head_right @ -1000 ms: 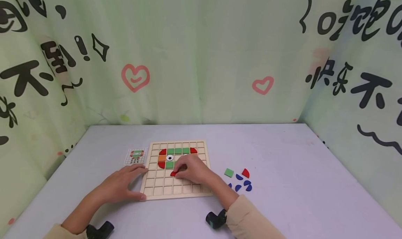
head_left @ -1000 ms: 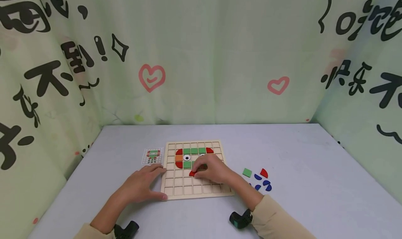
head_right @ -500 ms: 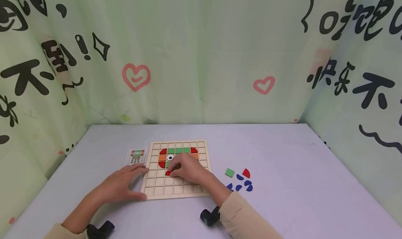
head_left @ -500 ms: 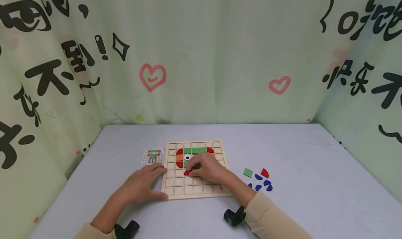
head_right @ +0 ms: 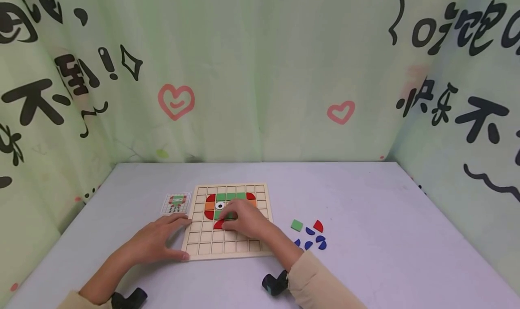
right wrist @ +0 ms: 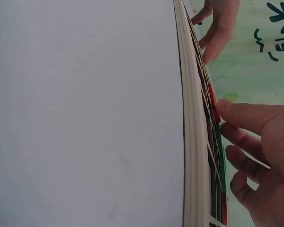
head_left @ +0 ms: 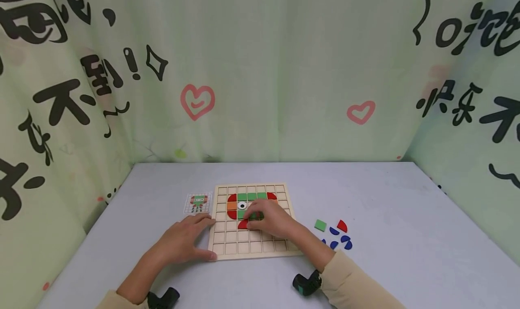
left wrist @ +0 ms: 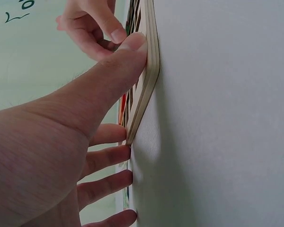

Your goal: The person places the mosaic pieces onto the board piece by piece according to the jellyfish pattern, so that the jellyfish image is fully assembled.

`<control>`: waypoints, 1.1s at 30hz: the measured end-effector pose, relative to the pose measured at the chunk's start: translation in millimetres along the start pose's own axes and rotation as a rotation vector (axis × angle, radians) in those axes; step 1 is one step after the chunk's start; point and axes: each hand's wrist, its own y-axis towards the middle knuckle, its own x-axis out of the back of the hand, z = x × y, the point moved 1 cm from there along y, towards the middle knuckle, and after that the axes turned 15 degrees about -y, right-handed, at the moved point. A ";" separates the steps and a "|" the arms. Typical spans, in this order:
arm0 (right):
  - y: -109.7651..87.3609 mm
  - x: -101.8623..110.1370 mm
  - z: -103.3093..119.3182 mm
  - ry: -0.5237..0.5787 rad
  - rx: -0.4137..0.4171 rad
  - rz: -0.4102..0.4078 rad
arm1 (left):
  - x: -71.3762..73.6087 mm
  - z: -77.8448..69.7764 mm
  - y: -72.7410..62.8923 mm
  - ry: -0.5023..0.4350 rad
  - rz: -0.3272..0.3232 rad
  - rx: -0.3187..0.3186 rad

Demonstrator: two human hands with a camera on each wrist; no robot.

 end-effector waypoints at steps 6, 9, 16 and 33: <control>1.1 0.1 2.6 -0.003 -0.001 -0.001 | -0.5 1.1 0.9 -0.006 -0.003 -0.007; 1.7 1.7 4.2 0.001 0.003 0.004 | 0.3 0.6 1.0 -0.007 -0.004 -0.014; 0.9 1.5 3.7 -0.005 0.010 0.011 | 1.2 0.3 0.4 -0.006 0.013 -0.005; -41.1 22.3 -34.4 0.003 -0.077 -0.069 | -1.9 1.4 0.3 0.000 0.007 0.013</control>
